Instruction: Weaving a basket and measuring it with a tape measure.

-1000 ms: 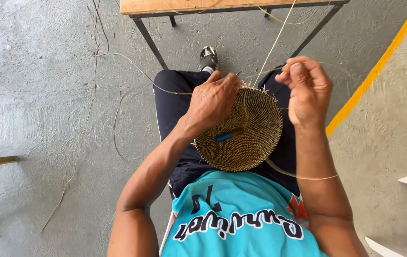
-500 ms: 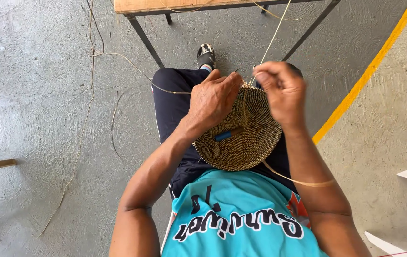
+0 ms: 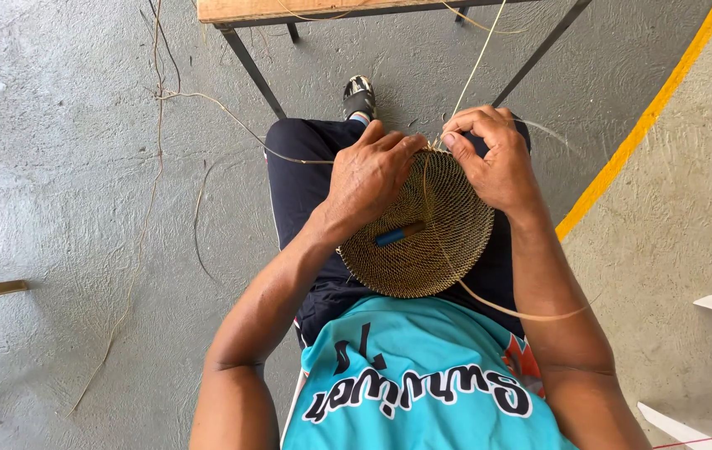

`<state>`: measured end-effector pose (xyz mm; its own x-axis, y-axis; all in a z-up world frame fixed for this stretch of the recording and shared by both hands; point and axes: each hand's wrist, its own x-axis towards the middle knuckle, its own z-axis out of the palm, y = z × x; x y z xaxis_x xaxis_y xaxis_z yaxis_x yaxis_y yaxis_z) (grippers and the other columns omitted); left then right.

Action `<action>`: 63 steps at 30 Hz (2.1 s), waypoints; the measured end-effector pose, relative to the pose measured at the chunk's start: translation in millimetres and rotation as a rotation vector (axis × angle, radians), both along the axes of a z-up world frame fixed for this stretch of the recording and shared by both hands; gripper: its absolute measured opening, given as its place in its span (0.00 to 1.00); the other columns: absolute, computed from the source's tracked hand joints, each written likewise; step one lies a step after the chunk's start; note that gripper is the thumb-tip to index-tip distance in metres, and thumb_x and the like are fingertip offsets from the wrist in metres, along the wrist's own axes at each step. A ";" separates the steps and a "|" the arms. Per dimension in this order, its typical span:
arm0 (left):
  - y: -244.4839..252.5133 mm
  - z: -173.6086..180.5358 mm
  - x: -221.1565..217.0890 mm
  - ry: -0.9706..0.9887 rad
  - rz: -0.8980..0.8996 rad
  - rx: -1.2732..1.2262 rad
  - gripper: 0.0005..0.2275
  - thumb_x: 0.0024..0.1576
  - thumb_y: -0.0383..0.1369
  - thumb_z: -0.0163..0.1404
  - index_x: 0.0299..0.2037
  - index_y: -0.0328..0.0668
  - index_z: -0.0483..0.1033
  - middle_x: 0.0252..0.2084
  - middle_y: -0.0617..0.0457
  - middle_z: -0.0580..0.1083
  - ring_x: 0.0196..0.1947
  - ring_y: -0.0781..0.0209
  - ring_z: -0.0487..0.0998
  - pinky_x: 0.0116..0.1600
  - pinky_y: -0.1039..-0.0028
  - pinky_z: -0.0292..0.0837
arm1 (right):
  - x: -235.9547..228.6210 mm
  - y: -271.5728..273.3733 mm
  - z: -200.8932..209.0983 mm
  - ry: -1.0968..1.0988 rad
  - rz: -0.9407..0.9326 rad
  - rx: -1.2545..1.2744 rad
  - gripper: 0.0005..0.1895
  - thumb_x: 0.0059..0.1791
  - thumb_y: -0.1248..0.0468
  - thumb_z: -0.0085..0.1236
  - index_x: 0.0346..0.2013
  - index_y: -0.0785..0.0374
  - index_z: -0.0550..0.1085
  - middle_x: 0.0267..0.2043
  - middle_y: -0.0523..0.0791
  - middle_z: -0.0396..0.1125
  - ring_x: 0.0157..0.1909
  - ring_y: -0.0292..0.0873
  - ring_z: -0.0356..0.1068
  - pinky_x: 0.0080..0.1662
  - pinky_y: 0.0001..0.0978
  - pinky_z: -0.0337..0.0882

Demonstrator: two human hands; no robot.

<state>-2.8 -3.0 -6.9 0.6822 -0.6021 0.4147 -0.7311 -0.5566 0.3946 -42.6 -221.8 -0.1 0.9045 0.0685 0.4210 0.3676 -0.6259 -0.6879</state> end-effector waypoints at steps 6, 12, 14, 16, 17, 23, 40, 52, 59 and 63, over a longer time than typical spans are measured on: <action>0.7 -1.5 0.4 -0.026 0.007 0.011 0.12 0.61 0.32 0.54 0.53 0.45 0.78 0.39 0.58 0.77 0.41 0.58 0.72 0.39 0.70 0.75 | 3.2 1.7 1.7 0.051 0.010 -0.012 0.05 0.56 0.62 0.61 0.42 0.60 0.78 0.47 0.42 0.73 0.54 0.42 0.67 0.58 0.40 0.68; -0.1 0.4 0.6 -0.040 0.002 0.005 0.11 0.59 0.31 0.54 0.52 0.45 0.78 0.40 0.58 0.77 0.41 0.57 0.72 0.38 0.69 0.75 | 7.6 3.0 4.5 0.111 0.033 -0.022 0.06 0.56 0.61 0.61 0.41 0.60 0.79 0.46 0.42 0.73 0.53 0.43 0.66 0.57 0.40 0.68; -1.0 -0.4 2.0 -0.040 0.003 0.008 0.11 0.59 0.31 0.54 0.52 0.45 0.79 0.40 0.58 0.77 0.41 0.57 0.73 0.38 0.69 0.75 | 10.1 4.1 5.7 0.115 0.036 -0.037 0.06 0.55 0.61 0.61 0.40 0.61 0.79 0.45 0.43 0.74 0.53 0.43 0.66 0.56 0.40 0.68; -2.0 -1.7 4.4 -0.039 0.006 0.011 0.11 0.59 0.31 0.54 0.51 0.44 0.78 0.38 0.57 0.77 0.40 0.56 0.73 0.37 0.68 0.75 | 13.5 4.6 5.1 0.122 0.042 -0.072 0.07 0.54 0.61 0.62 0.40 0.62 0.79 0.43 0.43 0.74 0.51 0.44 0.67 0.55 0.41 0.68; -2.9 -2.5 5.9 -0.043 0.005 0.011 0.11 0.59 0.31 0.54 0.51 0.44 0.78 0.38 0.57 0.77 0.40 0.56 0.73 0.37 0.68 0.75 | 15.3 4.4 4.9 0.119 0.041 -0.072 0.07 0.54 0.61 0.62 0.40 0.62 0.79 0.43 0.43 0.74 0.51 0.44 0.67 0.55 0.41 0.68; -4.3 -14.8 14.1 -0.045 0.014 -0.022 0.07 0.62 0.30 0.52 0.48 0.40 0.73 0.33 0.55 0.77 0.38 0.56 0.73 0.34 0.66 0.73 | 24.3 6.8 -1.3 0.157 0.055 -0.004 0.08 0.53 0.61 0.63 0.39 0.64 0.79 0.40 0.43 0.73 0.42 0.41 0.67 0.46 0.35 0.69; -0.5 -23.3 36.9 -0.070 -0.013 0.019 0.09 0.62 0.32 0.50 0.49 0.40 0.70 0.29 0.52 0.77 0.39 0.51 0.74 0.35 0.61 0.72 | 9.8 27.1 -28.6 -0.234 -0.088 -0.141 0.07 0.53 0.69 0.65 0.45 0.62 0.76 0.47 0.44 0.70 0.49 0.47 0.71 0.52 0.38 0.72; 2.3 -23.5 41.7 -0.144 -0.069 0.084 0.09 0.60 0.31 0.51 0.49 0.41 0.73 0.30 0.52 0.77 0.40 0.53 0.75 0.34 0.63 0.72 | 12.2 32.9 -39.0 -0.370 -0.124 -0.294 0.12 0.53 0.68 0.67 0.49 0.60 0.75 0.48 0.43 0.69 0.50 0.45 0.67 0.51 0.41 0.67; -1.0 -32.9 49.0 -0.151 -0.088 0.081 0.07 0.61 0.32 0.50 0.46 0.42 0.75 0.31 0.54 0.78 0.39 0.56 0.74 0.32 0.64 0.72 | 18.6 29.5 -48.8 -0.424 -0.117 -0.340 0.11 0.55 0.66 0.65 0.50 0.57 0.73 0.48 0.42 0.69 0.56 0.47 0.65 0.59 0.44 0.62; -0.1 -32.3 51.1 -0.151 -0.085 0.098 0.06 0.62 0.34 0.50 0.44 0.43 0.75 0.27 0.54 0.77 0.37 0.56 0.74 0.33 0.63 0.71 | 37.9 24.7 -34.1 -0.282 -0.070 -0.247 0.07 0.56 0.65 0.64 0.46 0.57 0.74 0.44 0.40 0.70 0.54 0.45 0.66 0.59 0.44 0.61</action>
